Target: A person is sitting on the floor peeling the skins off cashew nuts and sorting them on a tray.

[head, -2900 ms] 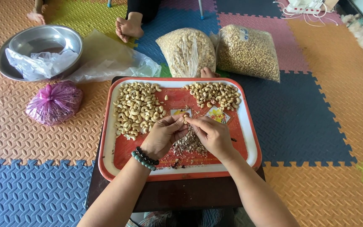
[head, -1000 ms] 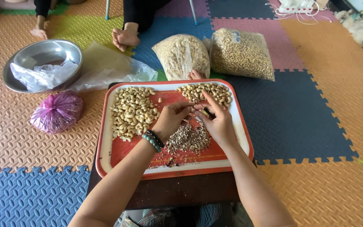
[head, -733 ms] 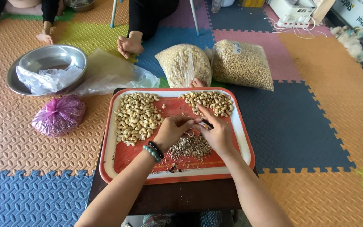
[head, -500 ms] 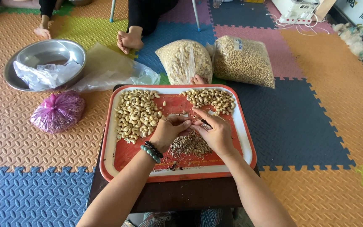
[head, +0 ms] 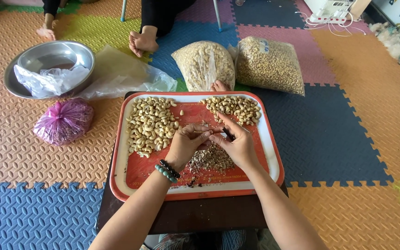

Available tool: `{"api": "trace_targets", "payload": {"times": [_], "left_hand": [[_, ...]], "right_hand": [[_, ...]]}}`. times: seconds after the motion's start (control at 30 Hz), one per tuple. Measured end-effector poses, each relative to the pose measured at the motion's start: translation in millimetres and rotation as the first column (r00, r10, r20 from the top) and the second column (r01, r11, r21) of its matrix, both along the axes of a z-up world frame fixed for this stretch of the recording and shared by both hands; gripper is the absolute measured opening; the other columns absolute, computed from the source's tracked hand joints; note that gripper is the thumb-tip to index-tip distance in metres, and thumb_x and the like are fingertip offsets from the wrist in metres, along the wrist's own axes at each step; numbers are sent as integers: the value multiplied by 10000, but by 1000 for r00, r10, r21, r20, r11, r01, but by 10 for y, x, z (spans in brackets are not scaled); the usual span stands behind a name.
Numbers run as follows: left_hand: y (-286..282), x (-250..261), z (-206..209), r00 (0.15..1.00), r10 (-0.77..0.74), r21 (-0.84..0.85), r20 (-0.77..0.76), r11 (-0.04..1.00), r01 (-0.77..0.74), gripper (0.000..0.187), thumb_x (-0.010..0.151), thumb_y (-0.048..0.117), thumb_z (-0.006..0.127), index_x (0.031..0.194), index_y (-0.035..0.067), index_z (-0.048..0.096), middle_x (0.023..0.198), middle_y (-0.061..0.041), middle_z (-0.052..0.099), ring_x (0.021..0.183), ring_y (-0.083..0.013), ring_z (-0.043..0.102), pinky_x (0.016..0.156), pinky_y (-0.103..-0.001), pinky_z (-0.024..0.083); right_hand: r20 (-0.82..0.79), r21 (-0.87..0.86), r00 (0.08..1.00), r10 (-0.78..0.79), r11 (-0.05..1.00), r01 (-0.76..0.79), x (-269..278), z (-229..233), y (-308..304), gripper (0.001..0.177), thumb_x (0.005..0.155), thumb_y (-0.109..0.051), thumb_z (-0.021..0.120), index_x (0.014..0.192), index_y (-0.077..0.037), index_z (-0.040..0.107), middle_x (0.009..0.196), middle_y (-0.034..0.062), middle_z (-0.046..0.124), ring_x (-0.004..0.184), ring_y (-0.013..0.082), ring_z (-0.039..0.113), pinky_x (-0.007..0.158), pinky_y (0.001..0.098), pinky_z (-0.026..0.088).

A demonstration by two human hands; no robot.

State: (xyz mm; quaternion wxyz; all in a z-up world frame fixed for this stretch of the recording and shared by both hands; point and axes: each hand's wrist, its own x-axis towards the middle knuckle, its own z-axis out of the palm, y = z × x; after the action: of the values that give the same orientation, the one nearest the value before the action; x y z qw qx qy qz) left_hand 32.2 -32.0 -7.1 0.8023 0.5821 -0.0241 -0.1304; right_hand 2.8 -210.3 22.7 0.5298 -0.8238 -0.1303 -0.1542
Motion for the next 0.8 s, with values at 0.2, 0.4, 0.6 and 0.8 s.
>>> {"api": "trace_targets", "payload": {"times": [0.2,0.4,0.6,0.8], "left_hand": [[13,-85,125,999,-11,10,34,1000,10,211,954,117,724,1111,-24,728,893,-172,750,780,-195,751,716,-330,665],[19,-43,26,999,-43,-22,13,999,43,297,832,85,855,1084,-21,738,851,-182,728,744,-205,746,699,-335,670],[22,-68,148,996,-86,-33,-1,996,86,229,899,100,781,1082,-30,737,861,-175,739,738,-195,746,700,-328,670],[62,-62,140,994,-107,-45,1,993,107,207,930,104,745,1090,-27,736,882,-162,755,750,-177,747,715,-325,673]], "right_hand": [[-114,157,993,-13,987,31,55,-24,-20,656,791,-166,914,1387,-127,642,892,125,795,546,18,461,496,163,333],[-190,259,981,28,966,23,69,-110,-51,629,744,-129,941,1328,-149,709,837,134,791,572,41,529,515,177,386],[-246,311,964,98,950,-17,78,-117,-138,642,756,-102,930,1350,-110,686,886,197,789,672,142,663,639,243,527],[-286,401,945,160,915,-34,146,-242,-209,656,768,-57,904,1378,-120,672,915,183,797,729,129,708,711,262,583]]}}
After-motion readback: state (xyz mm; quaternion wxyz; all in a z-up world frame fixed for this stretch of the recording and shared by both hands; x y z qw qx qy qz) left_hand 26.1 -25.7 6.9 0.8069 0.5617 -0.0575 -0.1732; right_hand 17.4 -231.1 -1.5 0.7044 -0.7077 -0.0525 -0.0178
